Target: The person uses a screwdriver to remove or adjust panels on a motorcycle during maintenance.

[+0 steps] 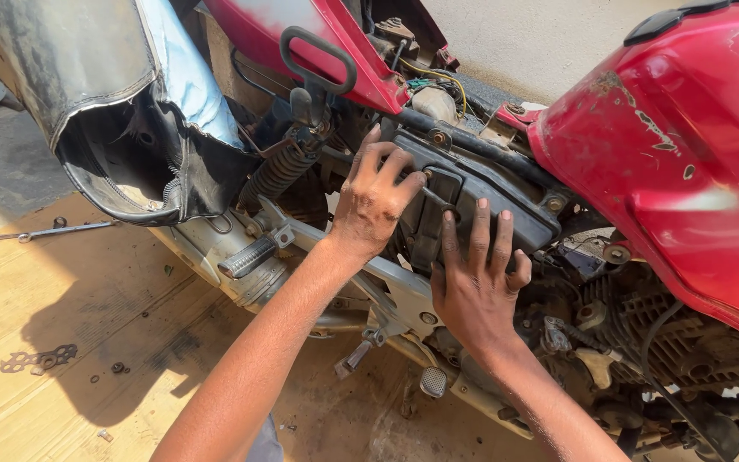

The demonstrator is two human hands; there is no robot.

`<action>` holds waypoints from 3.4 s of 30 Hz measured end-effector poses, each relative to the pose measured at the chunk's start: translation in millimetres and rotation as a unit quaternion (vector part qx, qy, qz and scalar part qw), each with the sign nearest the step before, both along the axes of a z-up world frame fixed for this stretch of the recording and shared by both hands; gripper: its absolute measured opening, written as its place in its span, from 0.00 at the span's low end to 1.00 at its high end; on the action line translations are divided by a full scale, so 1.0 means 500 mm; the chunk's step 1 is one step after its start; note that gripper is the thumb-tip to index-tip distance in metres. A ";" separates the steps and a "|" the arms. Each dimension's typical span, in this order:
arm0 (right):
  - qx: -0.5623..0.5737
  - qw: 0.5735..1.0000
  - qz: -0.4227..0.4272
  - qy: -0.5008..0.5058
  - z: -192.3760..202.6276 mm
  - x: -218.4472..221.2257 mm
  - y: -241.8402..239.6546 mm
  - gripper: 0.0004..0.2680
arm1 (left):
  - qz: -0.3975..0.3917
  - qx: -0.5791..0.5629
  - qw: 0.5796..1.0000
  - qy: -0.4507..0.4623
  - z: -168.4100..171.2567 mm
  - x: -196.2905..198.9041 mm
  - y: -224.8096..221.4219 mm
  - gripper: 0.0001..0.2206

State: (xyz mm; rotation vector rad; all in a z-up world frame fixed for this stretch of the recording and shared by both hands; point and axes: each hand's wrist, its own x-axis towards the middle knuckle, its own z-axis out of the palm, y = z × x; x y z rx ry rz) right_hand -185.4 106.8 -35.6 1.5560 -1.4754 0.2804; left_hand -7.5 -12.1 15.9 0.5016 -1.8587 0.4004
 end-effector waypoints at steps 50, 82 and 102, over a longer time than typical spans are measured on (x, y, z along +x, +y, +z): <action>-0.052 0.993 0.082 -0.069 0.034 0.009 -0.001 0.12 | -0.004 0.287 0.957 -0.034 -0.130 -0.047 0.056 0.11; -0.016 0.999 0.022 -0.033 0.031 0.001 0.012 0.19 | 0.115 0.006 0.992 -0.061 -0.005 -0.037 -0.002 0.09; -0.019 0.999 -0.018 0.026 0.047 0.006 0.016 0.18 | 0.126 -0.010 0.986 -0.108 0.012 -0.042 -0.022 0.03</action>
